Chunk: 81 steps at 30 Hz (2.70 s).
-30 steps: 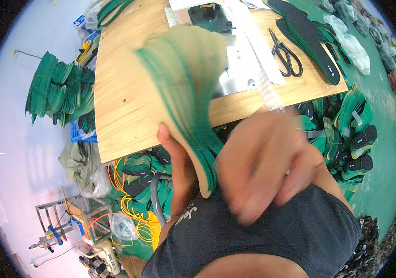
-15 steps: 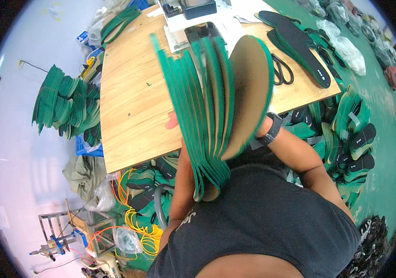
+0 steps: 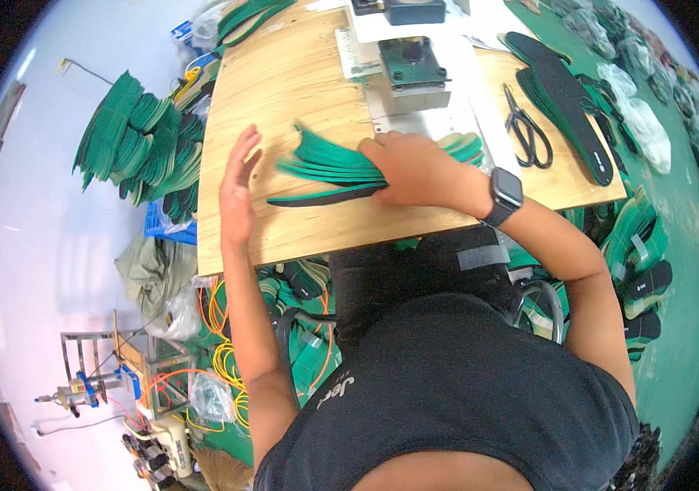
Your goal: The person places an insole onto a stack, wraps the stack with a rubber band, and places it onto a finished pile.
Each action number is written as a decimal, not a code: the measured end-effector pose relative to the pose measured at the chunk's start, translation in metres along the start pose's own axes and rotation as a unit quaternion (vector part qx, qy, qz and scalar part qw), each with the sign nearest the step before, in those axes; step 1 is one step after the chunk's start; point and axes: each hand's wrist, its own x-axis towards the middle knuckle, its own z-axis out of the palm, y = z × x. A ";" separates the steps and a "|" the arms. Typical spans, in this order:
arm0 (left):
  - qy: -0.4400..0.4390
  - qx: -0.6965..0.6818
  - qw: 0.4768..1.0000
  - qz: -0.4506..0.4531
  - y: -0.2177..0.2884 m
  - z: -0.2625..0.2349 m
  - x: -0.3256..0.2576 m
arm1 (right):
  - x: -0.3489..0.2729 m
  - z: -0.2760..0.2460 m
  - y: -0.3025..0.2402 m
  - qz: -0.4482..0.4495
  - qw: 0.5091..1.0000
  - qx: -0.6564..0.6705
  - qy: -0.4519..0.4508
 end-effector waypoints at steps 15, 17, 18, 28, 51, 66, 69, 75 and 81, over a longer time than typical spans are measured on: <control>-0.061 0.290 0.951 -0.092 0.041 0.025 -0.009 | -0.051 -0.026 0.052 0.035 0.998 -0.042 0.008; -0.024 0.236 0.965 -0.112 0.044 0.033 -0.013 | -0.051 -0.013 0.058 0.008 0.997 0.017 0.070; -0.037 0.254 0.964 -0.074 0.044 0.039 -0.013 | -0.049 -0.005 0.055 -0.007 0.994 0.028 0.102; -0.042 0.230 0.971 -0.044 0.028 0.028 -0.026 | -0.060 0.008 0.067 -0.013 0.981 0.133 0.137; 0.046 0.135 0.988 -0.053 0.016 0.039 -0.046 | -0.069 0.018 0.047 0.066 0.945 0.231 0.224; 0.028 0.117 0.979 -0.166 0.030 0.033 -0.032 | -0.083 0.007 0.047 0.166 0.911 0.362 0.107; -0.009 0.185 0.958 -0.218 0.024 0.031 -0.025 | -0.077 0.009 0.047 0.224 0.902 0.361 0.078; 0.088 0.050 0.969 -0.224 0.005 0.029 -0.039 | -0.090 0.017 0.048 0.130 0.951 0.174 0.220; -0.052 0.061 0.990 -0.118 0.004 0.025 -0.052 | -0.106 0.013 0.052 0.089 0.962 0.224 0.127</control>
